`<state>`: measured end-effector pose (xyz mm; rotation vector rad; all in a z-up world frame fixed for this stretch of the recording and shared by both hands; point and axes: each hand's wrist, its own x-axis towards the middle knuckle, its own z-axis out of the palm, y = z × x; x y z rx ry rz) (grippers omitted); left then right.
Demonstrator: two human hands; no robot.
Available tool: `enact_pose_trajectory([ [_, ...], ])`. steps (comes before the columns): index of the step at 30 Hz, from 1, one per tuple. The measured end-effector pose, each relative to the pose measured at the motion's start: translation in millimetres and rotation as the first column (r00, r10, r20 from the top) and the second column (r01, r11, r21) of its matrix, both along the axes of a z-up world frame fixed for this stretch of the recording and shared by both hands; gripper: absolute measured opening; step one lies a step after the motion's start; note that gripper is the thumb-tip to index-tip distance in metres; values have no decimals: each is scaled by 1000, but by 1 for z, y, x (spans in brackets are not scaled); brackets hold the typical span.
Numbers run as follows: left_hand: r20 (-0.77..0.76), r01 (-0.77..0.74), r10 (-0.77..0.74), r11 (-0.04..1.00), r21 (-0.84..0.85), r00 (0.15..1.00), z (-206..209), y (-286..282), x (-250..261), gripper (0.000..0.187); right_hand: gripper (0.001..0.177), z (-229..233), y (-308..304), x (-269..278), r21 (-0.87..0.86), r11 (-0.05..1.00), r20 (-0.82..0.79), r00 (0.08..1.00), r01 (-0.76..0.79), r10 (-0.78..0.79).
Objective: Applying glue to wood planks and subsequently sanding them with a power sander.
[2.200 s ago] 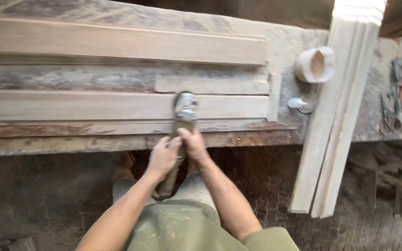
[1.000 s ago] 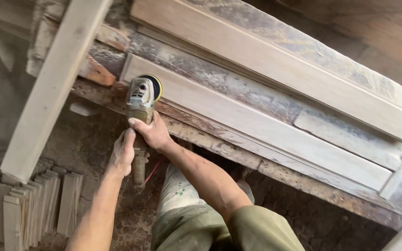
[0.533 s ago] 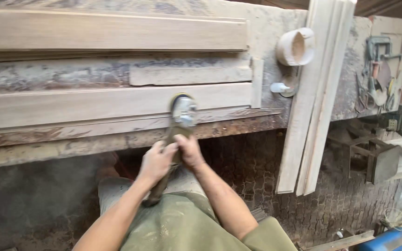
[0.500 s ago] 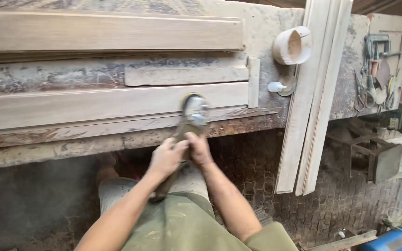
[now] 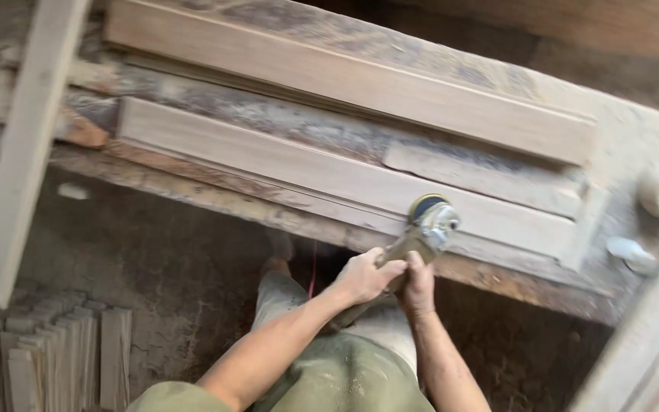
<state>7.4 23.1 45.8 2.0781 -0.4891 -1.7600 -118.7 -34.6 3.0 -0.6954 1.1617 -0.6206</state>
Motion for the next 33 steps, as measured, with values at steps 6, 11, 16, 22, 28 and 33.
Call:
enact_pose_trajectory([
  [6, 159, -331, 338, 941, -67, 928, -4, 139, 178, 75, 35, -49, 106, 206, -121, 892, -12, 899, -435, 437],
  [11, 191, -651, 658, 752, -103, 729, 34, 201, 305, 61, 36, -14, 165, 394, -175, 778, 129, 769, -603, 626],
  [16, 177, -801, 829, 558, -215, 530, 69, 210, 377, 68, 50, -41, 205, 478, -108, 730, 93, 724, -675, 684],
  [22, 143, -481, 483, 875, -52, 864, -25, 236, 324, 56, 22, 12, 163, 388, -112, 801, -13, 806, -589, 591],
  [28, -18, -223, 223, 975, 13, 975, -21, 217, 324, 90, 33, 15, 167, 362, -135, 877, -77, 887, -461, 455],
  [33, 200, -530, 517, 848, 15, 832, -3, 229, 388, 61, 28, -4, 176, 460, -131, 835, 68, 835, -535, 546],
])
